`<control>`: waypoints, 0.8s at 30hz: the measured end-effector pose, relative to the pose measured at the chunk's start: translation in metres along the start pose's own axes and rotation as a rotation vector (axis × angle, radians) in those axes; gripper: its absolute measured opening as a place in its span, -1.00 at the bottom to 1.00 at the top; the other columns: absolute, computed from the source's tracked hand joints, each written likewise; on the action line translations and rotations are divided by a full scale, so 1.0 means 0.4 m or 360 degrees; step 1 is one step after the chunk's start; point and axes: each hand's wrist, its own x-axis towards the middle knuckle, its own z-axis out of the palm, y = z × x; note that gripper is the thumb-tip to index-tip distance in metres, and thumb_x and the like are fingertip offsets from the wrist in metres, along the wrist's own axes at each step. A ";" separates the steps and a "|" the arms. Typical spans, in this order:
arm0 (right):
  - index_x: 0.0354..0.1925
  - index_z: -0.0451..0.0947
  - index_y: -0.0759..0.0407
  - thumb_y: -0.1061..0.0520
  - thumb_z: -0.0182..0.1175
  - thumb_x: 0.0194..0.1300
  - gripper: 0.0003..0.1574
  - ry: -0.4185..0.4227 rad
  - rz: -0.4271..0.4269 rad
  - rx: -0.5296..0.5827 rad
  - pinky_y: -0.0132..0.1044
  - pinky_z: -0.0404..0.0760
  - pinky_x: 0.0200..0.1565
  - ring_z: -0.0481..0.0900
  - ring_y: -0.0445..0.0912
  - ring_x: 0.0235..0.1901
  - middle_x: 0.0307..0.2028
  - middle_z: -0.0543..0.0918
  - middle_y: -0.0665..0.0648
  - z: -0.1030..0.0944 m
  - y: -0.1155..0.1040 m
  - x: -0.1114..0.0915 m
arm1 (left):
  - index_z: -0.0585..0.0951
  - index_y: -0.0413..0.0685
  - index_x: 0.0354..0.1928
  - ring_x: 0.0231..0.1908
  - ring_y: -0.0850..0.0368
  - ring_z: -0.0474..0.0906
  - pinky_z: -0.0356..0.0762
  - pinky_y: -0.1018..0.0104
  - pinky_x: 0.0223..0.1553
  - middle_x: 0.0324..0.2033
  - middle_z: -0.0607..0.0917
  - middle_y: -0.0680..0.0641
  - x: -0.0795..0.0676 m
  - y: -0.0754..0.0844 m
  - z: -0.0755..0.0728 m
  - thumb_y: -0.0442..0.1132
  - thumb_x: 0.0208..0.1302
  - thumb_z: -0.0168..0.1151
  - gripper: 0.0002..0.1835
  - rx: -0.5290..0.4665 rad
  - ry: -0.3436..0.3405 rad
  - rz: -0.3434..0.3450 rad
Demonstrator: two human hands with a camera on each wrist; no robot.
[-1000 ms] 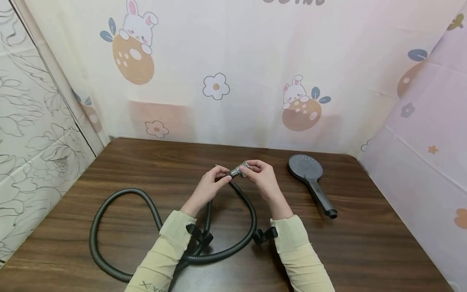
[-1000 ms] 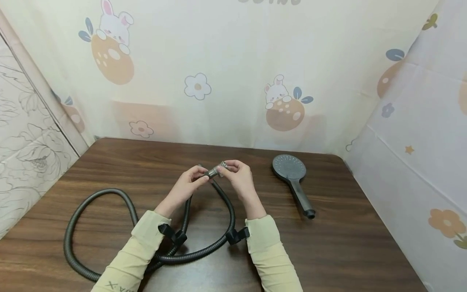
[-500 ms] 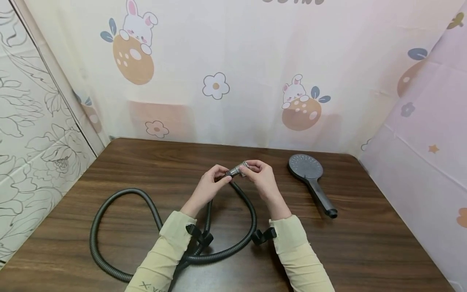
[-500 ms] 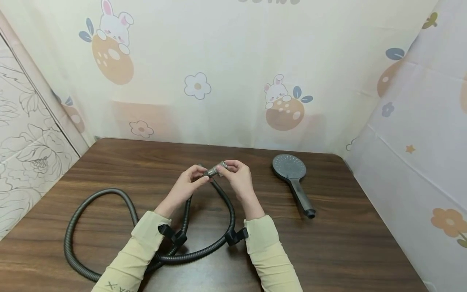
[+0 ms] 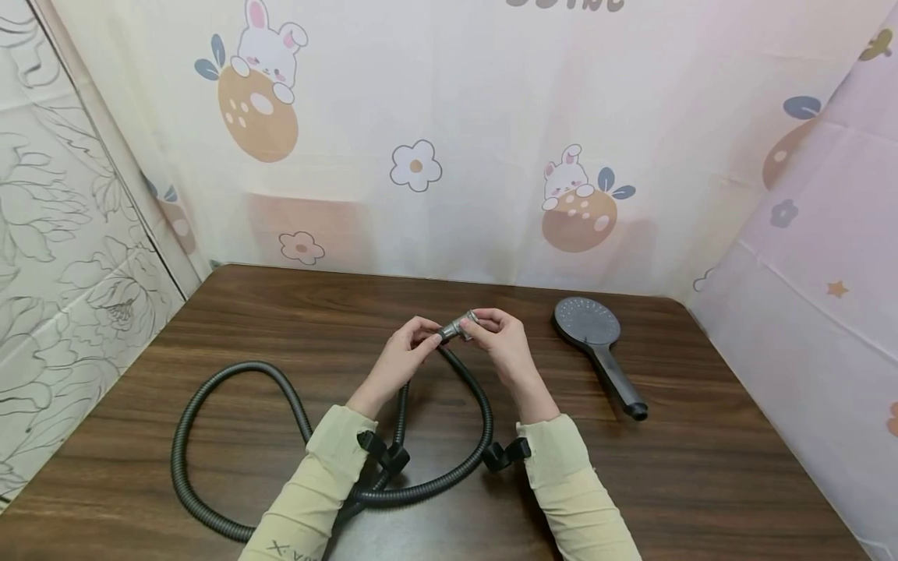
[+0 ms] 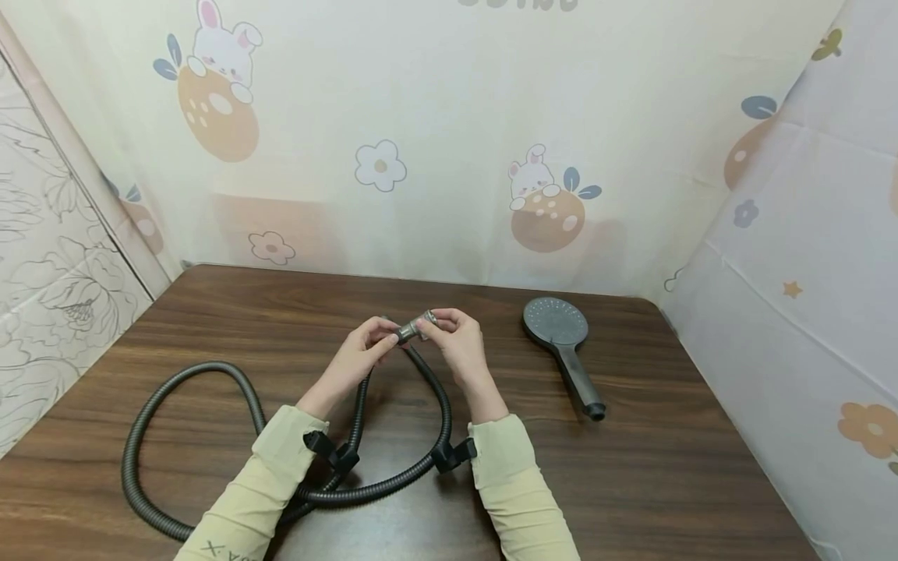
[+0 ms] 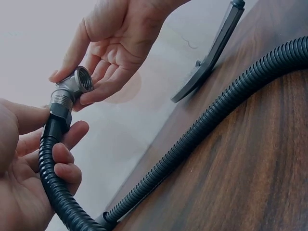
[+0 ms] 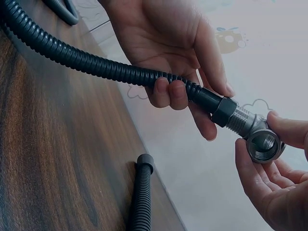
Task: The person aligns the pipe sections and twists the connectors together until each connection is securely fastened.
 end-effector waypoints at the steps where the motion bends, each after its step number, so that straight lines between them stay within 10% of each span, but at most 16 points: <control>1: -0.06 0.44 0.42 0.23 0.21 0.17 -0.61 0.0001 0.0000 0.0008 -0.32 0.59 -0.26 0.61 -0.24 -0.45 -0.26 0.62 0.20 0.000 0.000 0.000 | 0.44 -0.27 -0.02 -0.32 -0.25 0.39 0.31 0.39 -0.38 -0.16 0.63 -0.30 -0.004 0.007 0.000 -0.29 0.34 0.00 -0.75 0.0005 0.0005 -0.0003; 9: -0.05 0.43 0.43 0.23 0.20 0.18 -0.60 -0.0013 -0.0009 0.0010 -0.39 0.59 -0.29 0.60 -0.26 -0.44 -0.30 0.62 0.14 0.000 0.005 0.000 | 0.44 -0.25 -0.02 -0.40 0.15 0.41 0.37 0.37 -0.38 -0.18 0.62 -0.24 0.009 -0.023 0.005 -0.29 0.29 0.07 -0.74 -0.0028 0.0060 0.0014; 24: -0.05 0.43 0.45 0.25 0.21 0.17 -0.59 -0.0010 -0.0025 0.0049 -0.09 0.55 -0.10 0.61 -0.24 -0.44 -0.33 0.63 0.09 0.004 -0.002 -0.004 | 0.51 -0.09 0.03 -0.18 -0.23 0.44 0.41 0.29 -0.31 -0.13 0.63 -0.22 0.027 -0.066 0.004 -0.13 0.28 0.10 -0.67 -0.0009 0.0021 -0.0064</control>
